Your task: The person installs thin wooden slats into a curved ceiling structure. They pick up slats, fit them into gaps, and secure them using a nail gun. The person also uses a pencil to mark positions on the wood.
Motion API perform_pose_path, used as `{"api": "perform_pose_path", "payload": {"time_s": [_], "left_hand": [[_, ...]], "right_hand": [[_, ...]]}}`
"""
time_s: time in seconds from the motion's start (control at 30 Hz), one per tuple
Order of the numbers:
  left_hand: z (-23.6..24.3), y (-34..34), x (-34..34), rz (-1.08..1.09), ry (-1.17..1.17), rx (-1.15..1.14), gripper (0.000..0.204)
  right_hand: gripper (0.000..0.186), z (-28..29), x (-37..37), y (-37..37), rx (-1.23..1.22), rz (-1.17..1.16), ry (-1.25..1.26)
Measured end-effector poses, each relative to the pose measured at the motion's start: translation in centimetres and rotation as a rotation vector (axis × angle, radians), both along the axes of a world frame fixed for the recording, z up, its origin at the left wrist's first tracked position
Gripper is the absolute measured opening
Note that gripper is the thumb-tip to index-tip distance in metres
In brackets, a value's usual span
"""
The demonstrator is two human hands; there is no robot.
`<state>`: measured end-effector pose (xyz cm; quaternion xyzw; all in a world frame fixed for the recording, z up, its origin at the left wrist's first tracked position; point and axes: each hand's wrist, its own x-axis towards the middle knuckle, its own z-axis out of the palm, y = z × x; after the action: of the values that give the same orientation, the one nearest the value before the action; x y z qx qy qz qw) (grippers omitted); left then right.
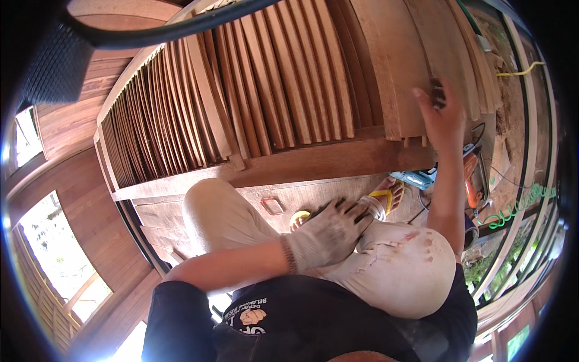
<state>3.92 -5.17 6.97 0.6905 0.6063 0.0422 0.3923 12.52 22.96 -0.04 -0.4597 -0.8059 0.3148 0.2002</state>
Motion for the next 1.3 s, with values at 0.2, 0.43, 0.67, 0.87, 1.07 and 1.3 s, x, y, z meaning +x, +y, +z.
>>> {"api": "perform_pose_path", "payload": {"time_s": [0.2,0.43,0.67,0.87,1.07,1.3], "left_hand": [[-0.6,-0.7,-2.5,0.120,-0.012,-0.193,0.049],[0.3,-0.4,-3.9,0.301,-0.005,0.011,0.049],[4.9,0.6,-19.8,0.740,0.194,-0.410,0.055],[1.8,-0.8,-24.6,0.991,0.561,-0.578,0.125],[-0.6,-1.6,-25.7,1.084,0.563,-0.531,0.112],[-2.3,-5.1,-28.8,1.314,0.573,-0.311,0.087]], "right_hand": [[0.038,3.5,-1.3,-3.4,0.174,0.176,0.231],[0.036,1.3,1.0,-2.9,0.344,0.018,0.084],[0.024,3.1,-0.4,-7.0,0.029,0.429,0.176],[0.025,2.9,-10.7,-12.6,-0.159,0.927,0.192],[0.036,0.0,-15.2,-17.0,-0.231,0.981,-0.172],[0.035,0.3,-16.7,-17.4,-0.341,0.849,-0.129]]}}
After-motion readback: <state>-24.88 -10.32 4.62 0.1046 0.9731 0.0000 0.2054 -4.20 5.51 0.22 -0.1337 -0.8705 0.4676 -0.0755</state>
